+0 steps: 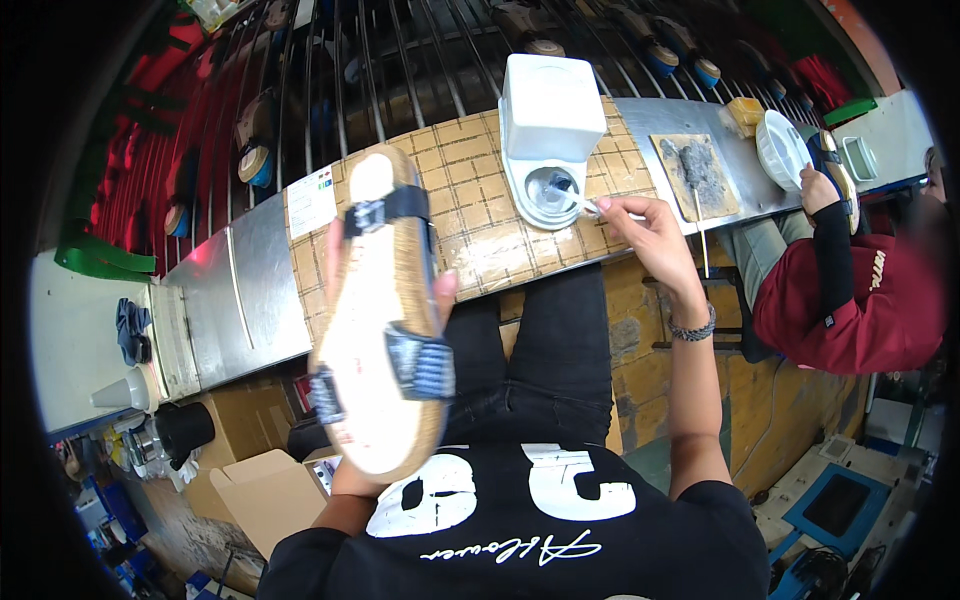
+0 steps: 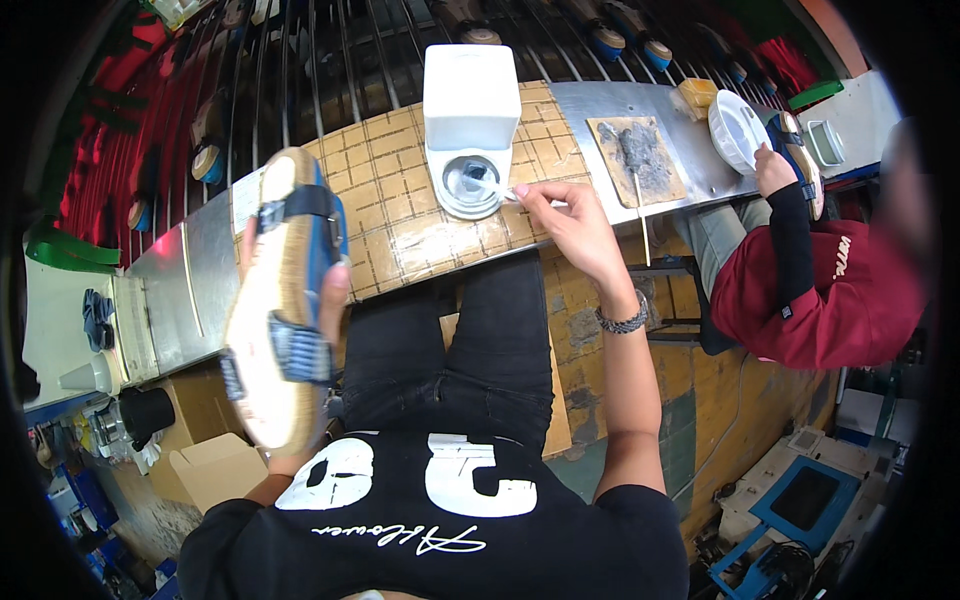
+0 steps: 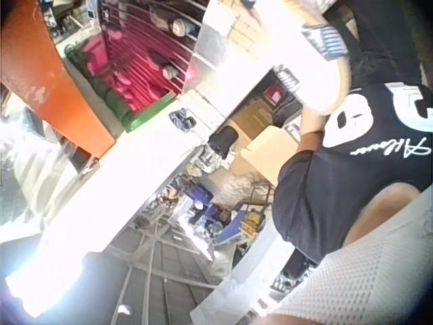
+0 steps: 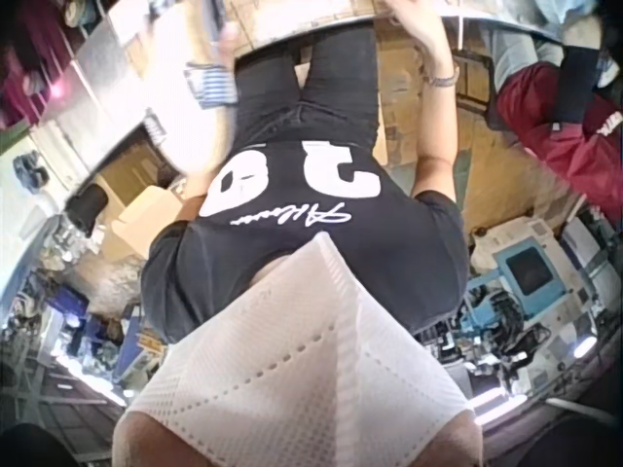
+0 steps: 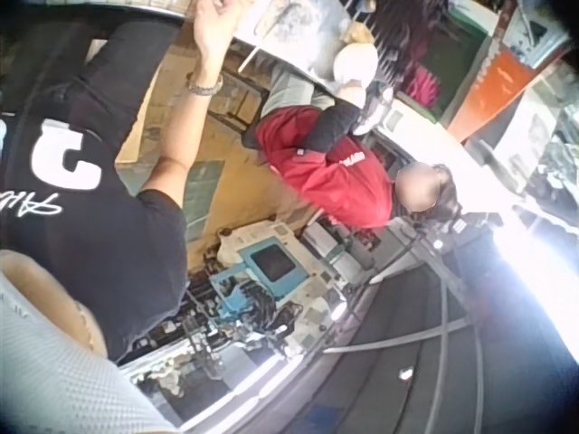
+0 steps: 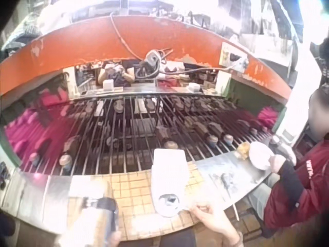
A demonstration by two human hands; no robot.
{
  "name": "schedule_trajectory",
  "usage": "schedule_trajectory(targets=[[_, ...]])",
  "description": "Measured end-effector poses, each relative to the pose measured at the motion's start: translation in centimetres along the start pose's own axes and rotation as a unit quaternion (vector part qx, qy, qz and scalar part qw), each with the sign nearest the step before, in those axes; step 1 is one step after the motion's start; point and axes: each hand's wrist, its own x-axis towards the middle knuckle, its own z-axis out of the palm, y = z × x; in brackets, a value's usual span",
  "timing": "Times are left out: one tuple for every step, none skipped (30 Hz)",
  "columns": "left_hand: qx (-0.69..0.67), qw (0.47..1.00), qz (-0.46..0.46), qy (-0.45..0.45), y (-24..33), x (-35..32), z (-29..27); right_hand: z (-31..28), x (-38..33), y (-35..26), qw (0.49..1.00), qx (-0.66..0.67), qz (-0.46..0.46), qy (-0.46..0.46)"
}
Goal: The person applies a dark adhesive to the straps and edges of a cork-soled sandal using a small brush. They repeatedly dip the brush into a white container to reload adhesive and continue coating the sandal's upper and side areas.
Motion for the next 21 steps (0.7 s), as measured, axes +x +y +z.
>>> schedule_trajectory(targets=[[-0.061,0.997,-0.035,-0.016,0.6,-0.6,0.7,-0.1,0.1,-0.4,1.000,-0.014,-0.025,0.006],[-0.084,0.996,-0.038,-0.011,-0.1,-1.1,1.4,-0.3,0.2,-1.0,0.998,-0.028,-0.050,0.013],[-0.104,0.994,-0.041,-0.004,-0.9,-1.7,2.1,-0.9,0.2,-2.8,0.985,-0.140,-0.097,0.020],[-0.105,0.994,0.009,0.004,-2.2,-1.9,2.9,-1.0,0.0,-4.1,0.969,-0.141,-0.192,0.059],[-0.107,0.992,0.059,0.014,-3.4,-2.1,3.7,-1.1,-0.3,-5.8,0.933,-0.184,-0.291,0.102],[-0.106,0.988,0.109,0.024,-4.6,-2.4,4.4,-1.1,-0.6,-7.0,0.902,-0.211,-0.345,0.151],[-0.074,0.987,0.139,0.034,-4.3,-2.0,4.4,-0.9,-1.0,-8.2,0.857,-0.231,-0.420,0.193],[-0.042,0.984,0.170,0.045,-3.8,-1.6,4.4,-0.3,-1.7,-9.3,0.824,-0.229,-0.462,0.235],[-0.009,0.974,0.217,0.071,-3.3,-0.8,4.7,0.2,-2.8,-10.3,0.822,-0.214,-0.471,0.239],[0.007,0.968,0.241,0.076,-3.0,-0.6,4.5,0.9,-3.5,-11.0,0.819,-0.193,-0.482,0.242],[0.026,0.961,0.264,0.081,-2.7,-0.4,4.3,1.6,-4.2,-11.4,0.844,-0.174,-0.462,0.210],[-0.020,0.951,0.295,0.093,-2.8,0.2,4.7,2.0,-5.1,-11.8,0.865,-0.160,-0.440,0.180],[-0.020,0.951,0.300,0.075,-2.5,0.1,4.4,2.2,-5.7,-12.0,0.885,-0.145,-0.416,0.149],[-0.021,0.951,0.304,0.058,-2.1,0.1,3.9,2.3,-6.0,-12.0,0.893,-0.140,-0.407,0.134],[-0.038,0.952,0.301,0.042,-2.2,0.1,3.8,2.4,-6.3,-12.0,0.900,-0.136,-0.398,0.119],[-0.055,0.953,0.298,0.025,-2.4,0.2,3.7,2.4,-6.4,-12.1,0.906,-0.131,-0.388,0.105],[-0.057,0.953,0.298,0.023,-2.4,0.1,3.5,2.8,-6.5,-12.1,0.907,-0.120,-0.387,0.111],[-0.061,0.952,0.299,0.019,-2.0,0.3,3.4,3.0,-6.5,-12.2,0.908,-0.118,-0.383,0.121],[-0.049,0.951,0.303,0.030,-1.4,0.4,3.1,3.2,-6.4,-12.5,0.909,-0.116,-0.378,0.132],[-0.036,0.950,0.306,0.041,-0.6,0.7,2.8,3.3,-6.2,-12.6,0.909,-0.114,-0.374,0.143],[-0.024,0.949,0.310,0.051,0.4,1.0,2.4,3.3,-6.0,-12.7,0.899,-0.126,-0.391,0.152]])
